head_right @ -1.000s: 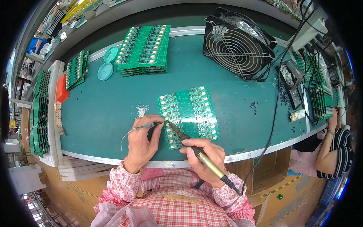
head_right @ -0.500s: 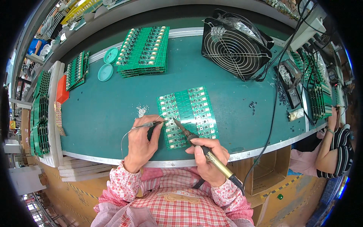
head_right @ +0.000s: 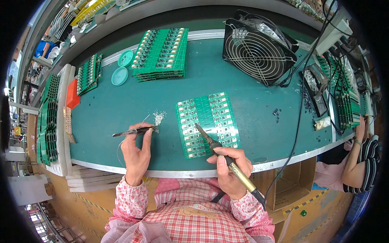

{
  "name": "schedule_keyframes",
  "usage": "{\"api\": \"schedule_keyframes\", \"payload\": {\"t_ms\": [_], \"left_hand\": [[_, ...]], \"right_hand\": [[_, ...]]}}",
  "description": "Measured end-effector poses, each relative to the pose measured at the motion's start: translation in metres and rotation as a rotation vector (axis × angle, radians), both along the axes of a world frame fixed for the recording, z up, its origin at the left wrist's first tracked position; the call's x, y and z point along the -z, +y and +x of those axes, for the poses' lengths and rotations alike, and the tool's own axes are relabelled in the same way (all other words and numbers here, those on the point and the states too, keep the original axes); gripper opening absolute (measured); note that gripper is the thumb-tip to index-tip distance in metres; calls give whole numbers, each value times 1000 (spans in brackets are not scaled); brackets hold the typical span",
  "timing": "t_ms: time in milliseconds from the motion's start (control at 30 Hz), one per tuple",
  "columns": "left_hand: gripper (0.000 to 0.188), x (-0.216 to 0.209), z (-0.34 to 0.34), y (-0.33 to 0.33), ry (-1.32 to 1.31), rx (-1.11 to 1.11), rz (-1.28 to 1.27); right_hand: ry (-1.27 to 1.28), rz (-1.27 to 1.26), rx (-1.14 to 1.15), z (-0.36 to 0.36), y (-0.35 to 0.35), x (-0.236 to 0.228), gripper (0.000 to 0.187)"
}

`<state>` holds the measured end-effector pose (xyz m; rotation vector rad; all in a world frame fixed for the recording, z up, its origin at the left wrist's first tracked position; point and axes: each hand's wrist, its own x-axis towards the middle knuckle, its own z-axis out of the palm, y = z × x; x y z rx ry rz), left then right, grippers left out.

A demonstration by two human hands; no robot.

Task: The person sorts small components in plastic lids, unwraps a stack of circuit boards from plastic wrapping, and solders components onto a circuit board using a soldering iron and solder wire.

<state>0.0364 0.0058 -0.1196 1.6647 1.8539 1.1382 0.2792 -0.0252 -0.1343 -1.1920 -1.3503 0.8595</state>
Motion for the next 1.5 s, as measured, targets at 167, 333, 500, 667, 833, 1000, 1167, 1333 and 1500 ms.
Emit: {"api": "schedule_keyframes", "payload": {"t_ms": [167,333,500,667,833,1000,1167,1333,1500], "left_hand": [[9,8,-3,0,191,2,98],[7,10,-1,2,216,-2,119],[6,11,1,3,218,-3,119],[6,10,2,4,230,-2,124],[6,11,1,4,237,-11,126],[6,10,3,5,242,-10,126],[6,9,3,5,231,-1,126],[6,9,4,4,237,-4,125],[6,10,4,6,264,19,148]], "right_hand": [[-28,-5,4,0,0,-1,19],[-17,-15,13,-1,0,-2,18],[-21,-14,15,-1,-1,-1,18],[-29,-23,4,0,-1,-3,17],[-25,-21,-4,1,0,-3,18],[-12,-15,4,0,-1,-2,17],[-24,-10,2,1,-1,-1,17],[-28,-16,3,0,-1,-2,17],[-34,-16,13,1,-2,-2,16]]}}
